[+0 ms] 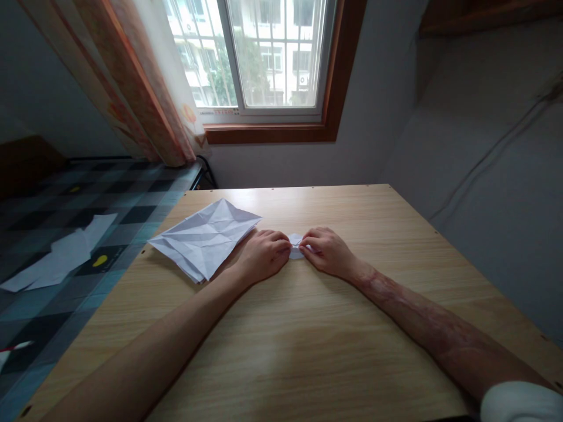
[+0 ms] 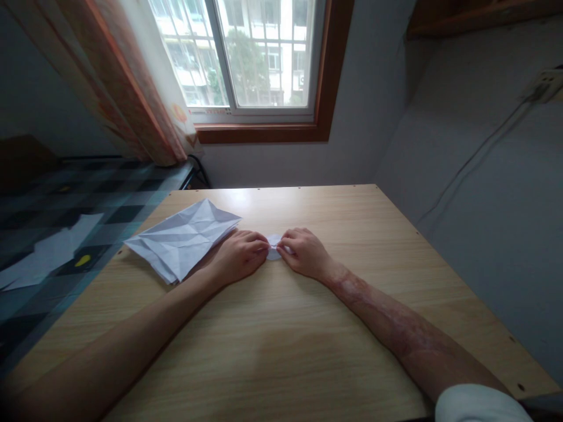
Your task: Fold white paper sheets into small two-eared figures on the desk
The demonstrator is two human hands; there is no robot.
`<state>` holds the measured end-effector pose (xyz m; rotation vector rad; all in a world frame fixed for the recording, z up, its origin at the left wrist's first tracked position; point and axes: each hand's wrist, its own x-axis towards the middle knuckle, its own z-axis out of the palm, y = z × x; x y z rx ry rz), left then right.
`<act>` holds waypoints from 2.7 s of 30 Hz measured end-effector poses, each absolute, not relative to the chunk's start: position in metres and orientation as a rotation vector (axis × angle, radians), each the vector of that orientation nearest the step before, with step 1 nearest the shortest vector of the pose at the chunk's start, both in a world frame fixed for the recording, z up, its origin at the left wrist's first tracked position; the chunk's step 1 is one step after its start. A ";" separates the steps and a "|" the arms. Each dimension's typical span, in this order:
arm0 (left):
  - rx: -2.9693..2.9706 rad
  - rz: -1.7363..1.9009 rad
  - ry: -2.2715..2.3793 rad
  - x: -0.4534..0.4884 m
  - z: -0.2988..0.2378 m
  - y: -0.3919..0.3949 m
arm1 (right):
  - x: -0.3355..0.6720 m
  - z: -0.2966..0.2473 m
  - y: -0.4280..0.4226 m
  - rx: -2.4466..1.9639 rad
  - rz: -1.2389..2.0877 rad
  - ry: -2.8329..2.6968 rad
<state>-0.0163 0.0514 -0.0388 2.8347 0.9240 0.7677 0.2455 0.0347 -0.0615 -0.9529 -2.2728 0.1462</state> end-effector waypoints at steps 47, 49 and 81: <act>2.725 0.701 1.069 -0.015 -0.042 0.053 | 0.246 -0.063 0.037 -0.990 0.317 -2.174; 2.729 0.706 1.053 -0.016 -0.043 0.054 | 0.246 -0.065 0.039 -0.965 0.299 -2.197; 2.644 0.745 0.948 -0.016 -0.043 0.056 | 0.248 -0.072 0.048 -0.998 0.433 -2.086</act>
